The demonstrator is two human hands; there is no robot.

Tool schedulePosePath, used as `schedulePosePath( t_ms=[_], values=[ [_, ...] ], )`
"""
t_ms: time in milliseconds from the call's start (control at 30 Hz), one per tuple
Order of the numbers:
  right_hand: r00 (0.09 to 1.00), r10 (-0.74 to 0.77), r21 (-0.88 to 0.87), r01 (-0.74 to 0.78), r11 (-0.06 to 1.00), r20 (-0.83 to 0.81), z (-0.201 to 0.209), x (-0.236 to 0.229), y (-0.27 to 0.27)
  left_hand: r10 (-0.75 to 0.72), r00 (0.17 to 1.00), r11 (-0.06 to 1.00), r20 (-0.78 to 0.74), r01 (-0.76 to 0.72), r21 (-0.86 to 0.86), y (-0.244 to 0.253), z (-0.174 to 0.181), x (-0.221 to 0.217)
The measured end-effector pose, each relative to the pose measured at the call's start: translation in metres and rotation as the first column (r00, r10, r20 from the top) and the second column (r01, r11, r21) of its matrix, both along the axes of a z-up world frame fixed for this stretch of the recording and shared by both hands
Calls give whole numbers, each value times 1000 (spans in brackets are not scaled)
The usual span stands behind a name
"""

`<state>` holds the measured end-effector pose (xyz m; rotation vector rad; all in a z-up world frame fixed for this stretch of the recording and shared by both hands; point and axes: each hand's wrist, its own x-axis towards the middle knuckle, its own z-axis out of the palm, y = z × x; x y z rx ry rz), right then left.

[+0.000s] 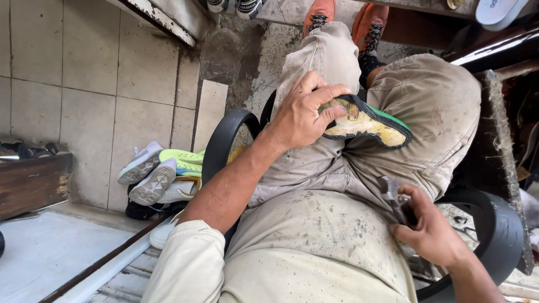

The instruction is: The person repairs a green high-heeled shoe by hand and with pliers. They remove a broken strap, attach a new strap with a buckle, and use pliers to secure the attachment points on the shoe's sole and heel.

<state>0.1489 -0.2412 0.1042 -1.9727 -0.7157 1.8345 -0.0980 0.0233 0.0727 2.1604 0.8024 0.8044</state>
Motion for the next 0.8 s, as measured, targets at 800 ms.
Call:
schedulePosePath(
  t_ms=[800],
  values=[
    [999, 29, 455, -6, 890, -43, 62, -34, 93, 29, 999, 991, 31, -32, 127, -3, 0, 3]
  ],
)
